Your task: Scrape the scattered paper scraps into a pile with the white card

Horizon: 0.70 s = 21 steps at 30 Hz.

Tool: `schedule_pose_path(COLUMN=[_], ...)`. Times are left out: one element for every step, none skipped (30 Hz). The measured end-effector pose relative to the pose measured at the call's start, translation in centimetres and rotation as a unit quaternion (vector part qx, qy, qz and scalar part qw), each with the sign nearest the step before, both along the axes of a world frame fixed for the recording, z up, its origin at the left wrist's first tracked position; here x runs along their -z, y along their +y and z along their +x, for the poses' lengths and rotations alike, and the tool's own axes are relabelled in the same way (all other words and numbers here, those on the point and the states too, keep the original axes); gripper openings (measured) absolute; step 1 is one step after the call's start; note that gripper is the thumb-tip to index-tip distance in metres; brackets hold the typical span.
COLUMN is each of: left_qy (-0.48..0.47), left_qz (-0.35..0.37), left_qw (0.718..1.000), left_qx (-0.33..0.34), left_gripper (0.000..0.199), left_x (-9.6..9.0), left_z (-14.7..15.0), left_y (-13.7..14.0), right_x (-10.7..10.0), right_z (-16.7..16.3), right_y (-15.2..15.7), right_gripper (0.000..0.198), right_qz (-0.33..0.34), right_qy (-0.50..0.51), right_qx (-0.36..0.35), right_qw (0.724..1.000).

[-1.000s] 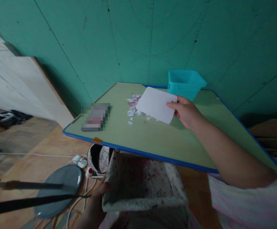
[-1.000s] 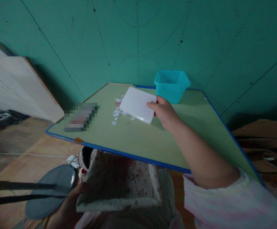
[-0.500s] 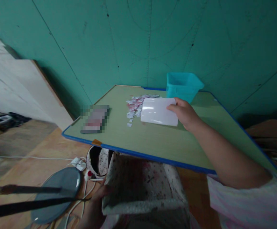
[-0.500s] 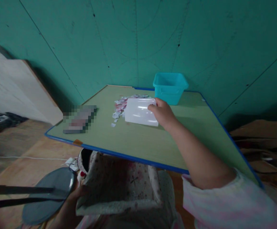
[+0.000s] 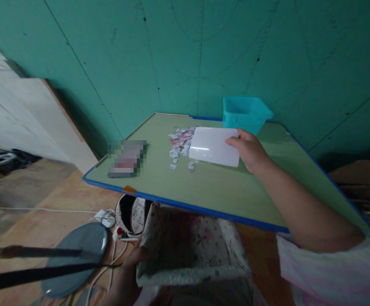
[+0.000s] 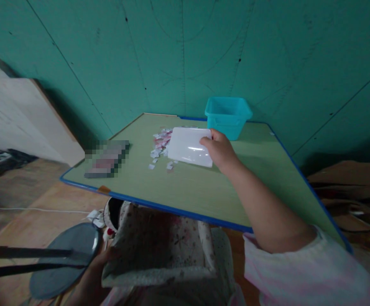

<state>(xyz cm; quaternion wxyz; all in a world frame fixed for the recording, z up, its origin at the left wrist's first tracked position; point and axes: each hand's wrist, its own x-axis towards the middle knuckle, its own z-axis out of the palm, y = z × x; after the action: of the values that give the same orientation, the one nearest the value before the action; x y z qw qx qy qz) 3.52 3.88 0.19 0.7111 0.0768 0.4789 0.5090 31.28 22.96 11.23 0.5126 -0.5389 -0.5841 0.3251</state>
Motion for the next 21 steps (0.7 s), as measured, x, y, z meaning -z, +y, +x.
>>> schedule_pose_path(left_qy=[0.002,0.004,0.005,0.006,0.008,0.009,0.011,0.014,0.017,0.02,0.023,0.025,0.027,0.028,0.027,0.026,0.024,0.022,0.019,0.016,0.011], left_qz=[0.0,0.0,-0.001,-0.002,-0.003,-0.004,-0.005,-0.005,-0.006,-0.008,-0.011,-0.015,-0.019,-0.022,-0.024,-0.026,-0.027,-0.027,-0.027,-0.025,-0.024], left_qw=[1.0,1.0,1.0,1.0,1.0,1.0,1.0,1.0,1.0,1.0,0.999,0.999,0.999,0.999,0.999,0.999,0.999,0.999,0.999,0.999,0.999], left_qx=[0.001,0.002,0.002,0.001,0.0,-0.001,-0.005,-0.01,-0.016,-0.021,-0.026,-0.03,-0.032,-0.032,-0.032,-0.031,-0.031,-0.029,-0.028,-0.027,-0.026], left_gripper=[0.028,0.027,0.026,0.025,0.024,0.024,0.024,0.021,0.017,0.012,0.01,0.013,0.016,0.018,0.02,0.02,0.019,0.018,0.014,0.008,0.007], left_x=[0.1,0.2,0.3,0.4,0.4,0.5,0.6,0.6,0.7,0.7,0.8,0.9,1.0,1.1,1.2,1.3,1.4,1.5,1.5,1.5,1.5], left_z=[0.0,0.0,-0.1,-0.1,-0.1,-0.1,-0.1,-0.2,-0.2,-0.4,-0.5,-0.7,-0.8,-1.0,-1.1,-1.2,-1.3,-1.3,-1.3,-1.2,-1.1], left_y=[0.0,0.0,-0.1,-0.1,-0.1,-0.1,0.0,0.1,0.1,0.2,0.3,0.4,0.5,0.6,0.6,0.6,0.6,0.6,0.6,0.5,0.5], right_x=[0.0,0.1,0.1,0.1,0.1,0.1,0.1,0.1,0.1,0.1,0.1,0.2,0.2,0.3,0.3,0.4,0.4,0.4,0.3,0.2,0.2], right_z=[0.1,0.1,0.2,0.2,0.2,0.2,0.2,0.2,0.2,0.2,0.2,0.2,0.2,0.2,0.2,0.1,0.1,0.0,-0.1,-0.1,-0.2], right_y=[0.1,0.1,0.1,0.1,0.1,0.1,0.0,0.0,0.0,0.0,0.0,0.0,0.0,0.0,0.1,0.1,0.1,0.1,0.1,0.0,0.0], right_gripper=[0.017,0.017,0.016,0.016,0.015,0.015,0.015,0.015,0.015,0.015,0.016,0.016,0.016,0.017,0.017,0.018,0.018,0.018,0.018,0.018,0.018], right_qz=[0.006,0.007,0.005,0.002,0.0,0.0,0.001,0.002,0.002,0.0,0.0,-0.001,-0.001,-0.002,-0.003,-0.002,0.001,0.005,0.009,0.013,0.015], right_qy=[-0.002,-0.007,-0.014,-0.022,-0.03,-0.036,-0.04,-0.042,-0.041,-0.039,-0.038,-0.038,-0.039,-0.043,-0.048,-0.053,-0.056,-0.058,-0.055,-0.049,-0.042], right_qx=[0.001,0.002,0.004,0.007,0.011,0.015,0.016,0.016,0.013,0.01,0.007,0.003,-0.001,-0.005,-0.007,-0.008,-0.007,-0.005,-0.004,-0.003,-0.004], right_qw=[1.0,1.0,1.0,1.0,0.999,0.999,0.999,0.999,0.999,0.999,0.999,0.999,0.999,0.999,0.999,0.999,0.998,0.998,0.998,0.999,0.999])
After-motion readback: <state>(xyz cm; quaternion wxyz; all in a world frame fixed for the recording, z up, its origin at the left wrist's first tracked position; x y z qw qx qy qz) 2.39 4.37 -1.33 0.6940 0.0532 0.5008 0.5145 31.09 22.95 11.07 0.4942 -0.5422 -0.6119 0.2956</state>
